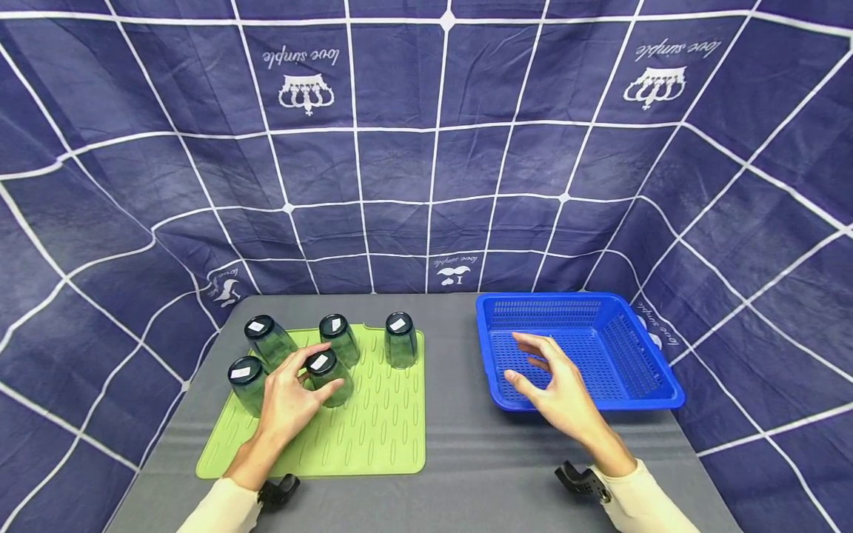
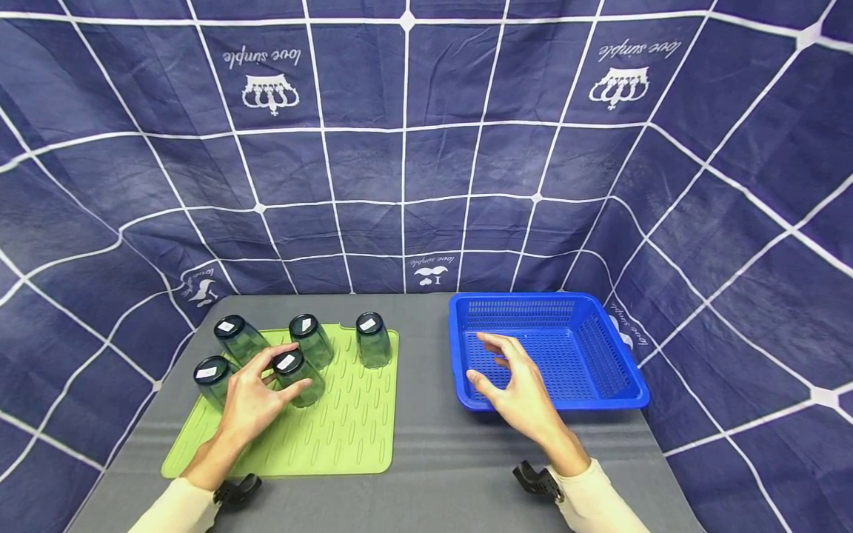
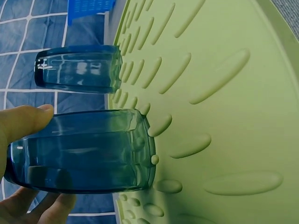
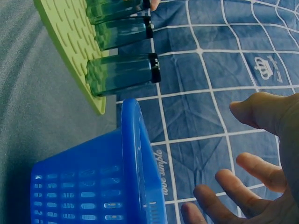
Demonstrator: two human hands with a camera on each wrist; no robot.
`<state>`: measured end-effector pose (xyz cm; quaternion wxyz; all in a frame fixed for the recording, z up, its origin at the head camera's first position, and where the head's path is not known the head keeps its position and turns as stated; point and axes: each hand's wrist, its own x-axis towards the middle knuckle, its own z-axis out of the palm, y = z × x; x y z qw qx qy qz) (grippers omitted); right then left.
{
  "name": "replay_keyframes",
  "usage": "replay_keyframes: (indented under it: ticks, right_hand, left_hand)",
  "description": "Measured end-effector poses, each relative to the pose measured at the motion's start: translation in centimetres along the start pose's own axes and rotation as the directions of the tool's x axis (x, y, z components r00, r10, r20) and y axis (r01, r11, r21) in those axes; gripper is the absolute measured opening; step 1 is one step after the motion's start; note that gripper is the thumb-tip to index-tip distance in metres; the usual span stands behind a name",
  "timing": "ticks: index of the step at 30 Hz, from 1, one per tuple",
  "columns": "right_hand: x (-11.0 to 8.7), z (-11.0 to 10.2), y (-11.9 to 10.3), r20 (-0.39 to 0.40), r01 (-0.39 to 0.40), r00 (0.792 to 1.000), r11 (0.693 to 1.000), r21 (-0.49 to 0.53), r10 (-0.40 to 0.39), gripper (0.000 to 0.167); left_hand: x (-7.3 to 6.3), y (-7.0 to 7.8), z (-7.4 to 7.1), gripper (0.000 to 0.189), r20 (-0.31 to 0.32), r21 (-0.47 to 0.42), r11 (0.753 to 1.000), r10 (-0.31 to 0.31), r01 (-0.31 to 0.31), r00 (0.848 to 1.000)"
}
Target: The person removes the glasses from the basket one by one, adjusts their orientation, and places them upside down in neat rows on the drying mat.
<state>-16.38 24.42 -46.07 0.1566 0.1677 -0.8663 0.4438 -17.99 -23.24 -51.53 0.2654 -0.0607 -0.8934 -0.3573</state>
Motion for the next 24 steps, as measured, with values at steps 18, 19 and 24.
replay_keyframes:
  ticks: [18, 19, 24]
  right_hand:
    - [-0.1, -0.8, 0.8, -0.051, 0.062, 0.996, 0.985, -0.162, -0.071, 0.065]
    - [-0.1, -0.8, 0.9, -0.054, 0.071, 0.995, 0.981, -0.18, -0.082, 0.066]
    - [-0.1, -1.0, 1.4, -0.065, 0.11, 0.989, 0.961, -0.254, -0.13, 0.068]
  left_hand:
    - [0.1, 0.2, 0.4, 0.076, 0.041, 0.053, 0.997, 0.058, -0.061, 0.997]
    - [0.1, 0.2, 0.4, 0.075, 0.041, 0.054, 0.997, 0.058, -0.06, 0.997]
    - [0.1, 0.8, 0.0, 0.071, 0.05, 0.043, 0.998, 0.036, -0.038, 0.998]
